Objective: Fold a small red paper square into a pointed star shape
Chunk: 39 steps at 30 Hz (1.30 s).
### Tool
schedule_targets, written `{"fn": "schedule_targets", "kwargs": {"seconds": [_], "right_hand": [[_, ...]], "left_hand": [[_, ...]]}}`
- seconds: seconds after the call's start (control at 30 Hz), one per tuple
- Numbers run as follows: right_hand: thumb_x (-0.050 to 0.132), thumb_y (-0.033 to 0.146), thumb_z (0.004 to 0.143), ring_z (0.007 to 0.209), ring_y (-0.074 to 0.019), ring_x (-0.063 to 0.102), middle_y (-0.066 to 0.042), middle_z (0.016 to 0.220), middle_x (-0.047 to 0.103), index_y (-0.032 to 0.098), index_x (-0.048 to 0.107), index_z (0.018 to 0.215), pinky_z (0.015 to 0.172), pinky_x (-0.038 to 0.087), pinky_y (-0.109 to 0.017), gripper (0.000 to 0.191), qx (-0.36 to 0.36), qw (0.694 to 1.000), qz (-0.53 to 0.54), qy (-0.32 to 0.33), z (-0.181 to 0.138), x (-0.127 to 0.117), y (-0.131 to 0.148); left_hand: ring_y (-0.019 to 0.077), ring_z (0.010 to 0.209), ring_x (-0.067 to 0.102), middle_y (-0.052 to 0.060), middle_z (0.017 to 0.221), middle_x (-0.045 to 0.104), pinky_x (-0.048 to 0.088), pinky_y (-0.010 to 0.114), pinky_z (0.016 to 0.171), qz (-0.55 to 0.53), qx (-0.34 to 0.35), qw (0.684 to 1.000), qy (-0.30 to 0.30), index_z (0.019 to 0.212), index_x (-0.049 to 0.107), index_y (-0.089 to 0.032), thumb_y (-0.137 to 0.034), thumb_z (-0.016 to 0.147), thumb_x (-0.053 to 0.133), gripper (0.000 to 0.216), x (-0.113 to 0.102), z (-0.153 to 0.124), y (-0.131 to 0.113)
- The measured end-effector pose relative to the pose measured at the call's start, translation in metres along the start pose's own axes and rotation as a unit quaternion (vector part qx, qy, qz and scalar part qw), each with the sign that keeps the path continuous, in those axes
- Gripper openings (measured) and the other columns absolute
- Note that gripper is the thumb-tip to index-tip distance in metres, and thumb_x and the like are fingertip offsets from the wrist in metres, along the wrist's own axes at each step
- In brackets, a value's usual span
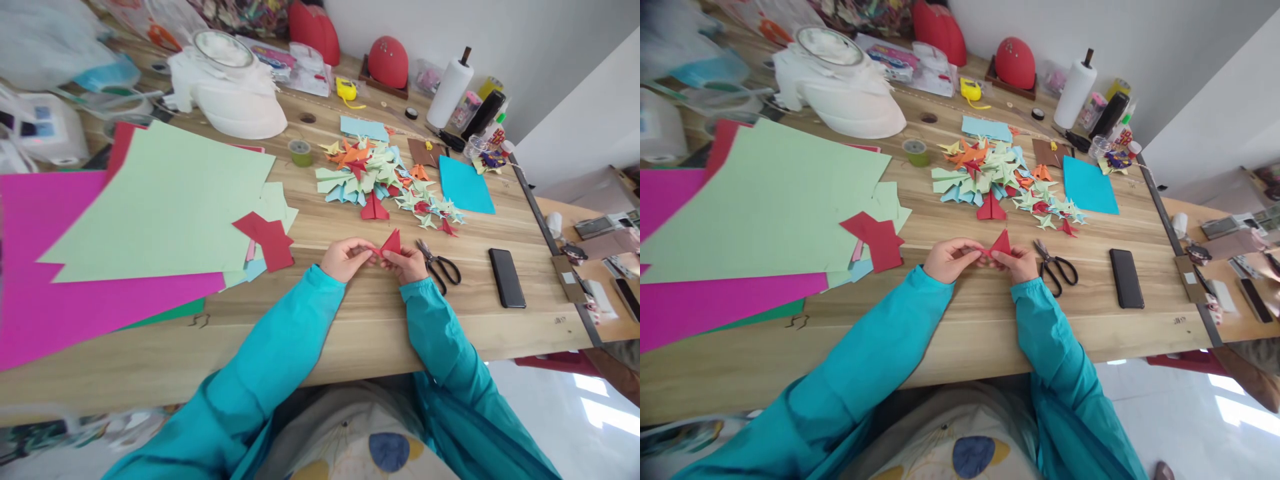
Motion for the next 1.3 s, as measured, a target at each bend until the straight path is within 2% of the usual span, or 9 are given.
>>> {"fn": "schedule_targets", "kwargs": {"seconds": [0.3, 0.5, 1.13, 1.3], "right_hand": [[0.075, 0.025, 0.047, 0.043, -0.0116, 0.056, -0.001, 0.050, 0.063, 0.015, 0.066, 0.060, 0.039, 0.037, -0.021, 0.019, 0.001, 1.000, -0.015, 0.009, 0.002, -0.002, -0.005], [0.075, 0.025, 0.047, 0.043, -0.0113, 0.055, 0.000, 0.050, 0.063, 0.015, 0.066, 0.060, 0.040, 0.037, -0.022, 0.018, -0.005, 1.000, -0.017, 0.011, 0.003, -0.001, -0.004], [0.075, 0.027, 0.049, 0.042, -0.0110, 0.055, 0.000, 0.049, 0.062, 0.015, 0.065, 0.061, 0.041, 0.038, -0.022, 0.019, -0.020, 0.999, -0.026, 0.017, 0.003, -0.001, -0.003], [0.075, 0.030, 0.050, 0.045, -0.0117, 0.056, 0.000, 0.053, 0.063, 0.016, 0.066, 0.063, 0.045, 0.041, -0.024, 0.021, -0.048, 0.997, -0.053, 0.005, 0.002, -0.003, 0.000]], "left_hand": [[0.0154, 0.053, 0.063, 0.004, 0.059, 0.066, 0.054, 0.028, 0.057, 0.029, 0.028, 0.999, -0.025, 0.071, 0.064, -0.011, -0.027, 0.058, 0.068, 0.020, -0.006, 0.001, -0.003], [0.0160, 0.053, 0.063, 0.005, 0.059, 0.067, 0.054, 0.029, 0.057, 0.034, 0.011, 0.999, -0.030, 0.071, 0.065, -0.012, -0.028, 0.058, 0.067, 0.021, -0.008, 0.002, 0.003], [0.0184, 0.055, 0.062, 0.007, 0.061, 0.066, 0.053, 0.034, 0.058, -0.067, -0.053, 0.996, -0.008, 0.071, 0.064, -0.009, -0.029, 0.058, 0.067, 0.024, -0.006, 0.002, 0.004], [0.0194, 0.058, 0.063, 0.008, 0.064, 0.067, 0.053, 0.034, 0.055, -0.096, -0.054, 0.994, -0.011, 0.075, 0.062, -0.010, -0.037, 0.063, 0.062, 0.029, -0.006, 0.001, -0.001]]}}
Point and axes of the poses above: each hand's wrist, its own z-axis towards the middle knuckle, its own x-axis out of the palm, y = z × x, the point moved 7 cm from there along z, towards the middle knuckle
